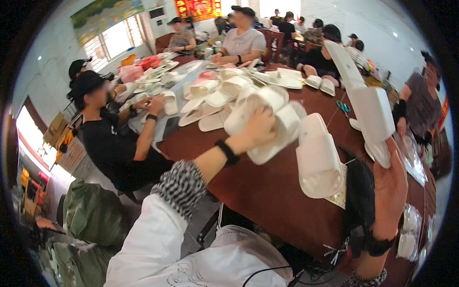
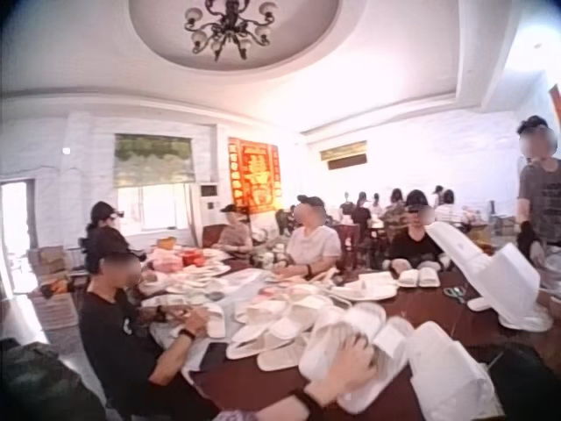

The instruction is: Assembling and organizing slippers on a communal manufacturing table.

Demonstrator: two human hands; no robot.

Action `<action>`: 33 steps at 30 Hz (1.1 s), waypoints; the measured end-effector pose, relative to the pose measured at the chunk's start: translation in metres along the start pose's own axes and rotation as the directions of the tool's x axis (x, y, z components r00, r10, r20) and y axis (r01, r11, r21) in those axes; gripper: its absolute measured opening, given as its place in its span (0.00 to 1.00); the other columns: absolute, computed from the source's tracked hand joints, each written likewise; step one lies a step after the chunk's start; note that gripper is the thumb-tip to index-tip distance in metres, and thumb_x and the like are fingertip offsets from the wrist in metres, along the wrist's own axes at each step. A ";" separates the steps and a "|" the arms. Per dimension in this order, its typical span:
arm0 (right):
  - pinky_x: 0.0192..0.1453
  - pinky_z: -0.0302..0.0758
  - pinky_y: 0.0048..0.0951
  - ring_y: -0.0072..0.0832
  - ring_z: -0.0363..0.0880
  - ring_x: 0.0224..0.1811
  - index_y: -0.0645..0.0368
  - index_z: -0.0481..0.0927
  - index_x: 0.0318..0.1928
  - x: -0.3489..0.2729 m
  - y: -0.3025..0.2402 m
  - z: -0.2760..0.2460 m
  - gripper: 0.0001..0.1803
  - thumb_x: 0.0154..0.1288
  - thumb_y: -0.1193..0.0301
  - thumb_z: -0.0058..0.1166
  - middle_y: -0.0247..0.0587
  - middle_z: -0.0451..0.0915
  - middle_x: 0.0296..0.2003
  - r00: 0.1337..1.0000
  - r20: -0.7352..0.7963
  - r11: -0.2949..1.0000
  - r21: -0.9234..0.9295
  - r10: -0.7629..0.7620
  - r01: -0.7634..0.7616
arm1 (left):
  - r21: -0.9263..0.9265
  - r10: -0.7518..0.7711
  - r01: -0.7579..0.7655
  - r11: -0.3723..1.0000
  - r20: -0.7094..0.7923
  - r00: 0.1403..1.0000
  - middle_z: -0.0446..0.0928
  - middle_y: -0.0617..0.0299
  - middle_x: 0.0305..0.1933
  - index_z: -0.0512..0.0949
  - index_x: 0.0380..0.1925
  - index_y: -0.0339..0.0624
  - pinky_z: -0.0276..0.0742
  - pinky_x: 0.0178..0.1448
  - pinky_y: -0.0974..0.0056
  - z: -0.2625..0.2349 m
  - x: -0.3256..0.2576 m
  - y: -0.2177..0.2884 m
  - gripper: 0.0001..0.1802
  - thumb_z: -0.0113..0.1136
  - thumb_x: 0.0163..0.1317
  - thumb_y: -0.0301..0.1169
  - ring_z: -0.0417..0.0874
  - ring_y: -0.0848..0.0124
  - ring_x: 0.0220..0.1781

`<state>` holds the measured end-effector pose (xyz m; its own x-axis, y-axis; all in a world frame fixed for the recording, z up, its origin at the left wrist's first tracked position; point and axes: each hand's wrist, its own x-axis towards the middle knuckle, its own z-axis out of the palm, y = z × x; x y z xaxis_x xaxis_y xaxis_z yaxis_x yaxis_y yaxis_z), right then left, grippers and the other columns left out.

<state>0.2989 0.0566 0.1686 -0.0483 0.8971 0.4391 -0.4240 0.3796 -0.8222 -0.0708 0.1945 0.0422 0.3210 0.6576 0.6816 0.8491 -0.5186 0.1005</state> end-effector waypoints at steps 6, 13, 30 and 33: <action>0.63 0.81 0.22 0.26 0.77 0.66 0.68 0.67 0.72 -0.003 0.029 0.009 0.26 0.81 0.67 0.46 0.44 0.74 0.68 0.991 -0.013 0.991 -0.035 0.130 -0.130 | 0.286 -0.190 0.163 0.944 0.072 0.979 0.72 0.44 0.64 0.83 0.50 0.45 0.61 0.76 0.44 -0.026 0.034 -0.098 0.19 0.62 0.57 0.35 0.65 0.39 0.71; 0.62 0.82 0.24 0.24 0.82 0.60 0.70 0.72 0.68 -0.007 0.051 0.018 0.24 0.81 0.67 0.48 0.45 0.78 0.63 0.971 0.097 0.972 -0.106 0.218 -0.208 | 0.140 -0.260 0.225 0.964 0.333 0.906 0.51 0.31 0.80 0.73 0.68 0.54 0.46 0.81 0.33 -0.010 0.002 -0.103 0.29 0.57 0.65 0.36 0.46 0.33 0.83; 0.66 0.78 0.37 0.32 0.81 0.62 0.69 0.75 0.66 -0.028 0.077 0.038 0.23 0.80 0.66 0.48 0.46 0.80 0.62 0.967 0.070 0.964 -0.124 0.247 -0.237 | 0.030 -0.236 0.238 0.971 -0.072 0.969 0.62 0.34 0.69 0.72 0.61 0.37 0.52 0.80 0.38 -0.010 -0.086 -0.045 0.31 0.67 0.56 0.27 0.55 0.33 0.77; 0.67 0.78 0.34 0.30 0.79 0.63 0.68 0.76 0.66 -0.039 0.082 0.042 0.22 0.81 0.66 0.47 0.44 0.79 0.62 0.950 0.038 0.941 -0.159 0.309 -0.299 | -0.014 -0.196 0.196 0.981 -0.132 0.972 0.63 0.36 0.66 0.75 0.59 0.38 0.62 0.71 0.38 -0.036 -0.096 -0.004 0.28 0.66 0.56 0.25 0.64 0.38 0.69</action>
<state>0.2281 0.0436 0.0991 -0.2116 0.9611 0.1774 -0.2411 0.1245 -0.9625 -0.1204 0.1142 0.0027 0.0904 0.6684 0.7383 0.8895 -0.3875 0.2419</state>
